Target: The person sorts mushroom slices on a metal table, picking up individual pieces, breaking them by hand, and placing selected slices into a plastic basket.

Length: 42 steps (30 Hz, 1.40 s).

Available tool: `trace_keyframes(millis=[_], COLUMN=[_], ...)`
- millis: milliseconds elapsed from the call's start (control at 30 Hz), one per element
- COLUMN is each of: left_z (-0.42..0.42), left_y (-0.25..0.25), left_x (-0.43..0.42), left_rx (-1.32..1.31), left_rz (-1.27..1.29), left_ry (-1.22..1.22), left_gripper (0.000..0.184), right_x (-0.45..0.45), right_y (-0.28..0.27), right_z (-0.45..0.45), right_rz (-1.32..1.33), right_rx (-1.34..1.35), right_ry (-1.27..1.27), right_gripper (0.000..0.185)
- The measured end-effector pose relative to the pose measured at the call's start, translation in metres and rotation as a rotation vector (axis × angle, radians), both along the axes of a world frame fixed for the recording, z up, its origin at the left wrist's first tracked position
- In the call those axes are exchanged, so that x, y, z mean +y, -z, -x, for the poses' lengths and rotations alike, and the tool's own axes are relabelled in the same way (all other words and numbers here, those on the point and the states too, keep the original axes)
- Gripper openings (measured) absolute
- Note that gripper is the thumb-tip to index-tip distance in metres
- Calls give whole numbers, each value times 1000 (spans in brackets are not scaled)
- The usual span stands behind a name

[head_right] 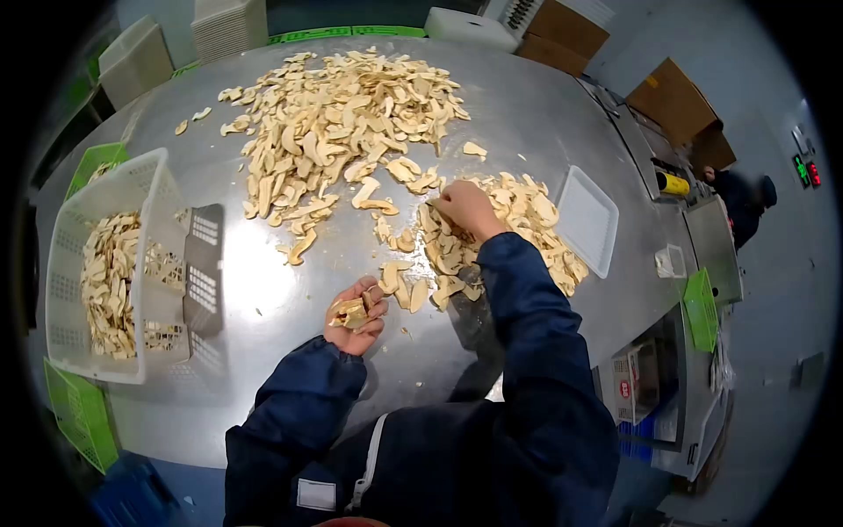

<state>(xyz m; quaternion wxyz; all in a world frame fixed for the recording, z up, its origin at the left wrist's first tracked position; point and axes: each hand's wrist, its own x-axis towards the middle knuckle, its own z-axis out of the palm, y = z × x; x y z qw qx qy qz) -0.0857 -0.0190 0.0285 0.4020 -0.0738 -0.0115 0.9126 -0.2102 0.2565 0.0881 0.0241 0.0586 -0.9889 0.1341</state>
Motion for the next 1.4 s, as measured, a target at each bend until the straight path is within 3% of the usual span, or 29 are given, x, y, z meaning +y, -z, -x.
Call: trace_keyframes(millis=[133, 233, 300, 400, 600, 667, 733, 867, 967, 1133, 1400], left_z=[1, 0, 0, -3, 1, -2, -6, -13, -12, -12, -15], left_y=[3, 0, 3, -13, 8, 1, -27, -19, -13, -12, -12], left_x=[0, 0, 1, 2, 1, 2, 3, 12, 6, 5, 7], left_rx=[40, 53, 63, -48, 63, 213, 326, 505, 528, 583, 683], left_rz=[-34, -22, -23, 150, 61, 270, 469, 673, 676, 775, 819], left_ry=[-12, -15, -26, -72, 15, 16, 13, -92, -164, -238, -222], left_gripper=[27, 25, 25, 26, 33, 34, 35, 27, 22, 20, 18], right_x=[4, -8, -11, -38, -54, -66, -79, -97, -103, -100, -102], right_y=[-22, -38, -39, -55, -38, -40, -46, -29, -23, -25, -12], right_z=[-10, -30, -42, -66, -96, -110, -122, -138, -142, -152, -158], right_rz=[849, 1011, 1053, 1114, 1219, 1188, 1171, 1086, 1265, 1149, 1157], right_rx=[-394, -480, -487, -532, -553, -498, -522, -472, -435, -576, -469], right_ry=[146, 184, 134, 103, 137, 126, 71, -21, 60, 77, 104], right_gripper=[25, 21, 16, 32, 34, 39, 36, 25, 24, 11, 8])
